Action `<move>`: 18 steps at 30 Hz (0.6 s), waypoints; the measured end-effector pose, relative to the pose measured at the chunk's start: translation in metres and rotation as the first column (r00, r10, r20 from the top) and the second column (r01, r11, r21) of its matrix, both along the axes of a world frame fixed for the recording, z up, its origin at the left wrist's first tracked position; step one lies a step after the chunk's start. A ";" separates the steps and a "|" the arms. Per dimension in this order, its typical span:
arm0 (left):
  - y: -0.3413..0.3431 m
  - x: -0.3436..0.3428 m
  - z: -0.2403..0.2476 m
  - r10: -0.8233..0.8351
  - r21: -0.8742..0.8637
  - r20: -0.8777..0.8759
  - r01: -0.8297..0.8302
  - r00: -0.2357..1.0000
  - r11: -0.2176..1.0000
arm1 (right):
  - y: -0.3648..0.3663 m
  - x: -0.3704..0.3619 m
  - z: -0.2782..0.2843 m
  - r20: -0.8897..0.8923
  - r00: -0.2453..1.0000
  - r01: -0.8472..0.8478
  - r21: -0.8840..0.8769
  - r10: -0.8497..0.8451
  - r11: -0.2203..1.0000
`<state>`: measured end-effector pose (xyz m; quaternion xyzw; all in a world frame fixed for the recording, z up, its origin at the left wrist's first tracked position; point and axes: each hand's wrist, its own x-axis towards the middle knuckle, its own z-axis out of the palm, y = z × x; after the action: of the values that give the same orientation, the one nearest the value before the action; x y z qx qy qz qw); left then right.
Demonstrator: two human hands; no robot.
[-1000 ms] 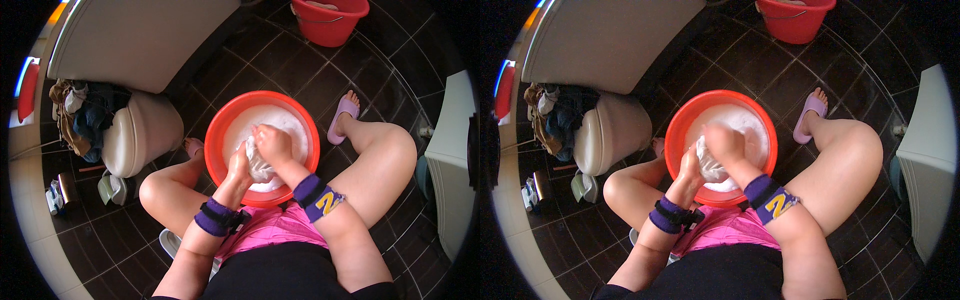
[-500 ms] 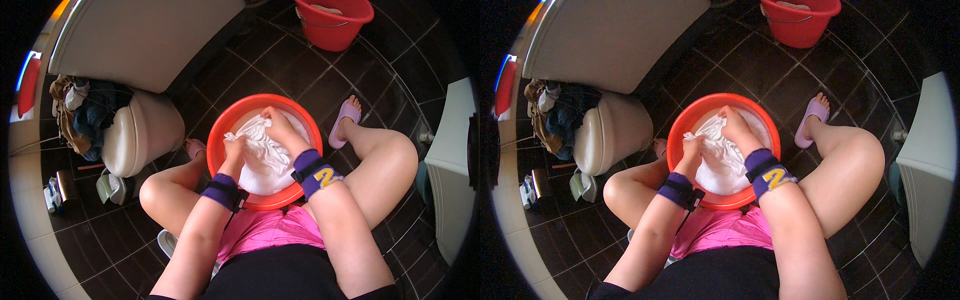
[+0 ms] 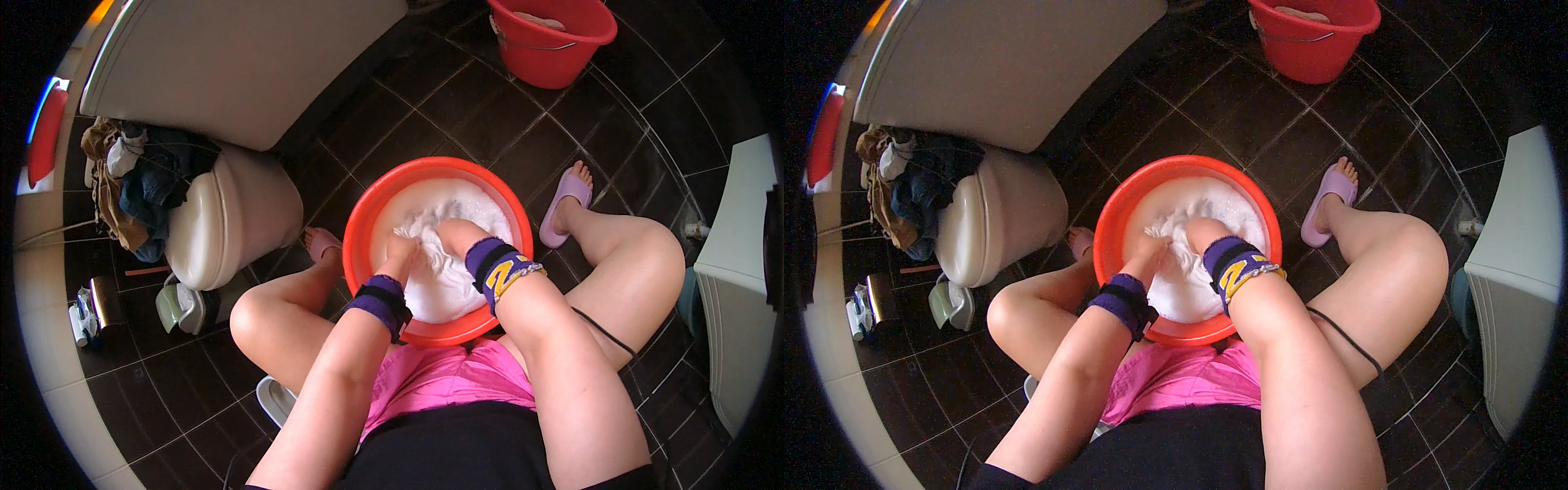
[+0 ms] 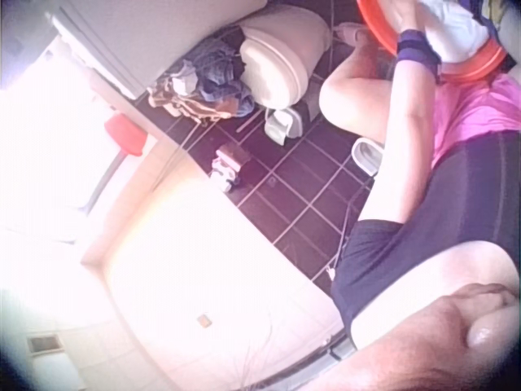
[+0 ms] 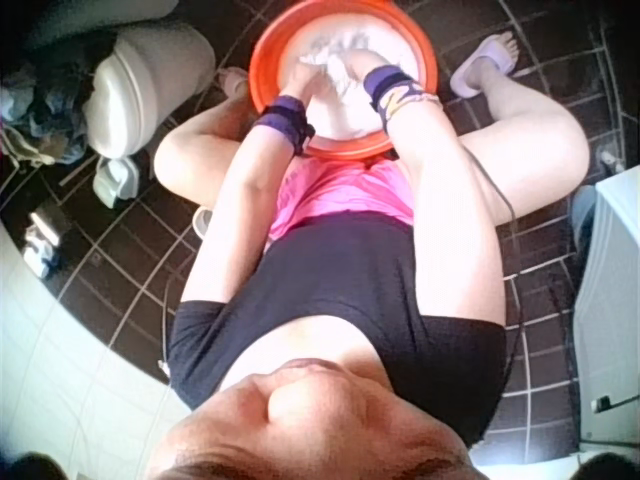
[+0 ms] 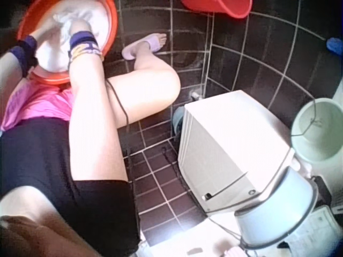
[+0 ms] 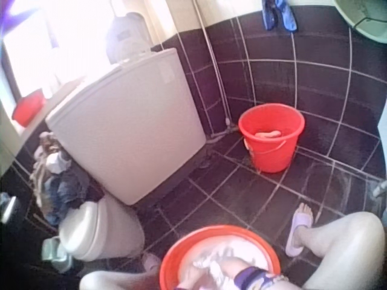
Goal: The person hand-washes a white cloth in a red bucket filled with soapy water. They scrub and squeeze the cloth with their hands before moving it into a second bucket.
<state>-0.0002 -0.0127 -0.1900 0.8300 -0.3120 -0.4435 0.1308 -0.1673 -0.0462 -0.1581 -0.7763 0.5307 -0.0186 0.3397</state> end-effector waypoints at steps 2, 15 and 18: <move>0.007 0.014 -0.002 0.091 0.020 -0.058 -0.090 0.994 0.996 | -0.006 0.003 0.024 -0.095 0.994 -0.023 0.213 0.044 0.977; 0.016 -0.028 0.114 0.261 -0.068 -0.716 -0.436 0.648 0.898 | 0.082 0.025 0.171 0.597 0.731 0.418 -0.008 -0.331 0.908; 0.031 -0.056 0.149 0.305 0.038 -0.815 -0.479 0.492 0.877 | 0.091 0.015 0.177 0.513 0.810 0.395 -0.120 -0.284 0.911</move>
<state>-0.0560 0.0185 -0.0407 0.5717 -0.0626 -0.6933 0.4343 -0.1525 0.0448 0.0193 -0.6711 0.5538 -0.3318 0.3645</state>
